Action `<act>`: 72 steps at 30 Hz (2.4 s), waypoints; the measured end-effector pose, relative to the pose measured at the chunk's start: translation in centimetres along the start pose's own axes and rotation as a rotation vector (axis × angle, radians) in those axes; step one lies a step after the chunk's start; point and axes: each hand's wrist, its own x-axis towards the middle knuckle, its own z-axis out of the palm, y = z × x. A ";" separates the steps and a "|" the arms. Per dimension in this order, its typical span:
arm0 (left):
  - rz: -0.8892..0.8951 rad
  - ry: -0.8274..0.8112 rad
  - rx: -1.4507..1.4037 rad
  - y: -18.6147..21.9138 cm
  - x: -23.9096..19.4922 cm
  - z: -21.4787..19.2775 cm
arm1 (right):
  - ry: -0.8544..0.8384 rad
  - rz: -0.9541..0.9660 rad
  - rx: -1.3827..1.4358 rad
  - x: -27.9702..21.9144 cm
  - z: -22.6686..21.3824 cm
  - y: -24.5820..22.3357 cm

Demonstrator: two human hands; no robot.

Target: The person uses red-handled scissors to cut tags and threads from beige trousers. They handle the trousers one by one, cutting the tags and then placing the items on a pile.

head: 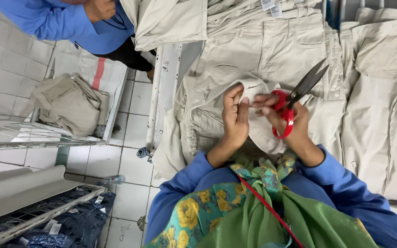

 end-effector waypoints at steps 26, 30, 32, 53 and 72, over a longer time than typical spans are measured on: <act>-0.383 -0.173 -0.615 -4.2 3.6 -0.7 | -0.061 -0.145 -0.295 4.3 -6.5 4.8; -0.398 -0.123 -0.630 0.5 4.1 -0.6 | -0.093 -0.485 -0.690 3.8 -10.6 3.1; -0.450 -0.330 -0.742 0.9 4.1 -1.3 | -0.226 -0.685 -1.189 3.7 -12.3 1.8; -0.206 -0.275 -0.442 2.0 1.7 -0.2 | -0.155 -0.239 -0.494 5.4 -5.5 -0.3; 0.171 0.358 0.019 -3.2 2.9 -2.2 | -0.332 0.068 -0.197 -1.6 -0.4 5.1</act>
